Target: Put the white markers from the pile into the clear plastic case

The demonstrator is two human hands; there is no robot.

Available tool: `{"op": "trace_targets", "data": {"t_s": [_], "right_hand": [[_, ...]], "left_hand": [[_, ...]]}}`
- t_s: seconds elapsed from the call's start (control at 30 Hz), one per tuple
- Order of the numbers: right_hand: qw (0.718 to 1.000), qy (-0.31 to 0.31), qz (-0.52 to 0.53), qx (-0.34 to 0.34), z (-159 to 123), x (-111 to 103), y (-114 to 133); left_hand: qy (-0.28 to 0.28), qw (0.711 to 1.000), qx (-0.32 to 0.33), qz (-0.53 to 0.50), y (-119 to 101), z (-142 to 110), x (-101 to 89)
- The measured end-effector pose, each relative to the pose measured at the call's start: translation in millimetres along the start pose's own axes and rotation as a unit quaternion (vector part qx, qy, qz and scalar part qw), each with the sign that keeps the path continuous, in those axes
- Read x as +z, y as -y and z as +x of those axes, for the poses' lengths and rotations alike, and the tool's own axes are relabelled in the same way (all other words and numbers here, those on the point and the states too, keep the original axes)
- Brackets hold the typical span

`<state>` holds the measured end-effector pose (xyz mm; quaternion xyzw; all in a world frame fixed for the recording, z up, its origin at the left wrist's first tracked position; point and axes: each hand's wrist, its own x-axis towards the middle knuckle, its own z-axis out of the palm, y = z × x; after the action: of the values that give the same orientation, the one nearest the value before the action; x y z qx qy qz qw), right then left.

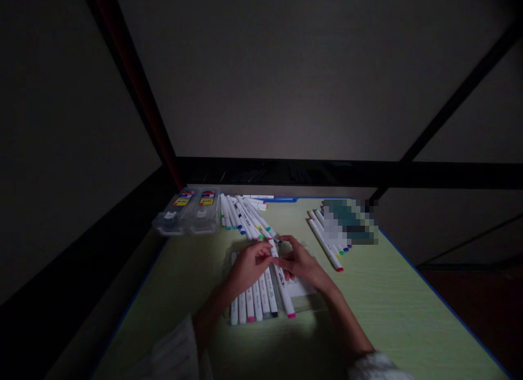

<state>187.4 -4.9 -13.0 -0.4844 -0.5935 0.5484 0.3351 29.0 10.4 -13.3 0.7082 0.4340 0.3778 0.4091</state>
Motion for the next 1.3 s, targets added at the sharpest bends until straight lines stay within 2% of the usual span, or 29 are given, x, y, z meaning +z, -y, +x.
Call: {"op": "trace_targets", "data": {"t_s": [0.2,0.43,0.73,1.3], "right_hand": [[1.000,-0.012,0.008,0.020,-1.3,-1.1,3.3],[0.999,-0.002,0.030,0.033,1.5,-1.7,0.5],[0.998,-0.006,0.051,0.037,1.5,-1.2,0.6],[0.998,-0.006,0.047,0.043,-1.0,-0.7,7.0]], "left_hand": [[0.010,1.000,0.002,0.027,0.9,-0.5,-0.7],[0.032,0.992,0.077,0.096,-1.1,-0.2,-5.2],[0.040,0.993,0.072,0.080,-4.6,-0.5,-5.6],[0.043,0.993,0.080,0.069,1.6,0.6,-4.4]]}}
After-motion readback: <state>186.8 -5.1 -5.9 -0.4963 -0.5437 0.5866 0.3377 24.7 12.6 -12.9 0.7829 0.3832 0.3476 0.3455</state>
